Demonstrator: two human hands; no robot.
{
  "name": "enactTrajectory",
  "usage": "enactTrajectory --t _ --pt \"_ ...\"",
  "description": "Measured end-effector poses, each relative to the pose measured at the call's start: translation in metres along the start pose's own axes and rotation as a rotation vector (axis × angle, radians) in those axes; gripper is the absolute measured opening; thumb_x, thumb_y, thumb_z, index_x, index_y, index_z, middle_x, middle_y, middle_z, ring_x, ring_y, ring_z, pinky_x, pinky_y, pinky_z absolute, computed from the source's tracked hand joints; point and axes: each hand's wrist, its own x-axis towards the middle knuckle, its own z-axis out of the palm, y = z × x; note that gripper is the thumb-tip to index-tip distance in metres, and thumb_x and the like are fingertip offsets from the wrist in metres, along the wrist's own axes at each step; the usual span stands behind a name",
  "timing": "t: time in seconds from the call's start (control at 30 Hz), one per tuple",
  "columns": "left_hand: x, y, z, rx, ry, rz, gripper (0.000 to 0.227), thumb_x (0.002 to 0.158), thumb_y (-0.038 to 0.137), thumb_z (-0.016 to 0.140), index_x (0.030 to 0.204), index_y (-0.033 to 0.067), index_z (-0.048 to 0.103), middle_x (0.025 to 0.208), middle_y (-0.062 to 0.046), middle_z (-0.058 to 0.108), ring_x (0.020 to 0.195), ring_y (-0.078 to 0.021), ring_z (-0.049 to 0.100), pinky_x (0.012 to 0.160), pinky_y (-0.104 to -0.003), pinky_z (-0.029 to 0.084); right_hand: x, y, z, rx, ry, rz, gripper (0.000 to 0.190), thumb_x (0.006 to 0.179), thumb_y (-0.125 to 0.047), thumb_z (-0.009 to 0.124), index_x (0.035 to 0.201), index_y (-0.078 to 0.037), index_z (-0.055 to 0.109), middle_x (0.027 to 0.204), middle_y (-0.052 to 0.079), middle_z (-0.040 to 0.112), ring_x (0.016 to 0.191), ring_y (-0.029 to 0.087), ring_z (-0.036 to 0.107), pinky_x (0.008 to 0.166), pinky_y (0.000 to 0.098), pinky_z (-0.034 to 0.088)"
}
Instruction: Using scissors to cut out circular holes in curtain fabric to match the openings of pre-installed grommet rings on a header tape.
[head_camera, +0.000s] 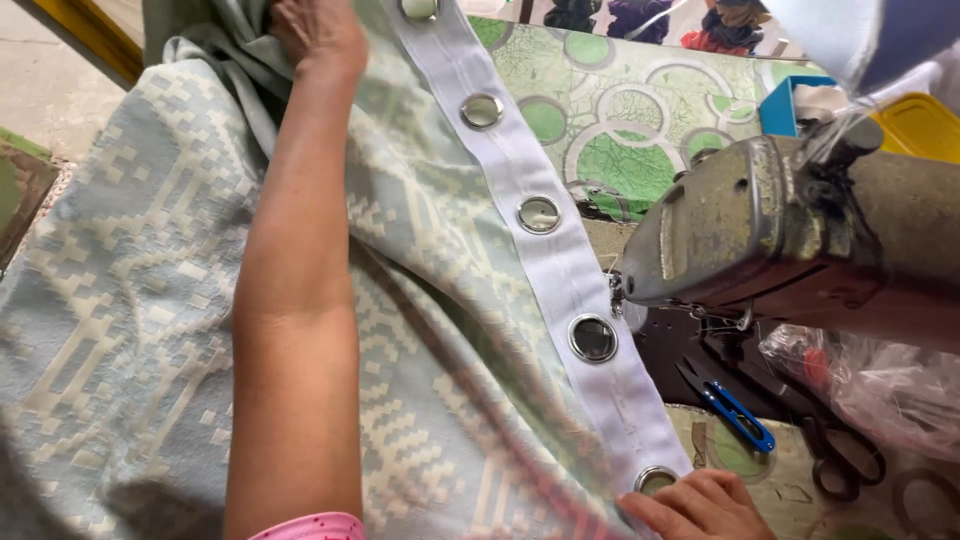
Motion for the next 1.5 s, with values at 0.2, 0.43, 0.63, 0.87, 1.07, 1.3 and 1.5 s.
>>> enactTrajectory --t 0.2,0.43,0.63,0.87,1.07,1.3,1.5 --pt "-0.073 0.073 -0.073 0.452 -0.654 0.24 0.061 0.103 0.034 0.051 0.156 0.0105 0.03 0.158 -0.029 0.035 0.132 -0.0636 0.043 0.099 -0.066 0.042 0.008 0.004 -0.009 0.023 -0.001 0.027 0.029 0.094 -0.049 0.056 0.116 -0.037 0.071 0.079 -0.016 0.067 0.067 0.013 0.063 0.085 0.0345 0.042" --pt "-0.141 0.09 -0.197 0.118 -1.051 0.327 0.083 0.107 0.06 0.025 0.165 0.0078 -0.003 0.171 -0.021 -0.007 0.154 -0.0466 -0.005 0.121 -0.072 0.012 0.001 0.029 0.001 0.1 -0.167 -0.141 0.045 0.1 -0.056 0.051 0.132 -0.029 0.068 0.099 -0.008 0.063 0.085 0.012 0.066 0.098 0.0416 0.037" --pt "-0.1 0.033 -0.114 -0.078 -0.819 0.416 0.084 0.093 0.076 0.007 0.166 0.0348 0.003 0.175 -0.001 -0.004 0.16 -0.0296 -0.011 0.122 -0.057 -0.015 0.037 0.003 -0.007 -0.053 -0.145 -0.152 0.041 0.098 -0.036 0.053 0.136 -0.025 0.061 0.124 0.006 0.058 0.117 0.027 0.057 0.098 0.0522 0.04" --pt "-0.111 0.061 -0.106 -0.05 -0.451 0.58 0.06 0.081 -0.021 0.055 0.136 0.004 0.054 0.132 -0.025 0.057 0.121 -0.0457 0.054 0.102 -0.053 0.045 0.068 -0.1 0.022 -0.09 0.116 -0.42 0.047 0.104 -0.026 0.061 0.148 -0.01 0.052 0.153 0.017 0.051 0.14 0.028 0.054 0.116 0.0438 0.044" --pt "-0.14 0.079 -0.18 0.021 -1.071 0.33 0.085 0.097 0.076 0.025 0.166 0.0373 -0.007 0.174 -0.002 -0.017 0.157 -0.0402 -0.017 0.115 -0.081 -0.002 0.116 -0.132 0.028 -0.226 0.289 -0.334 0.038 0.111 -0.009 0.035 0.136 -0.002 0.062 0.141 0.018 0.064 0.128 0.03 0.065 0.11 0.0461 0.044" --pt "-0.143 0.077 -0.178 0.055 -1.087 0.306 0.085 0.096 0.077 0.021 0.165 0.039 -0.012 0.172 0.001 -0.023 0.156 -0.0374 -0.021 0.115 -0.081 -0.003 0.083 -0.116 0.022 0.376 0.149 -0.643 0.02 0.106 -0.003 0.051 0.109 0.006 0.069 0.12 0.024 0.074 0.111 0.034 0.075 0.107 0.0533 0.052" --pt "-0.162 0.058 -0.16 -0.078 -0.885 0.38 0.088 0.092 0.079 0.013 0.167 0.0336 -0.002 0.175 -0.004 -0.011 0.155 -0.0381 -0.021 0.114 -0.071 -0.018 0.066 -0.105 0.022 0.45 0.008 -0.667 0.02 0.108 -0.004 0.052 0.115 0.006 0.068 0.128 0.023 0.071 0.121 0.036 0.07 0.108 0.0515 0.051"
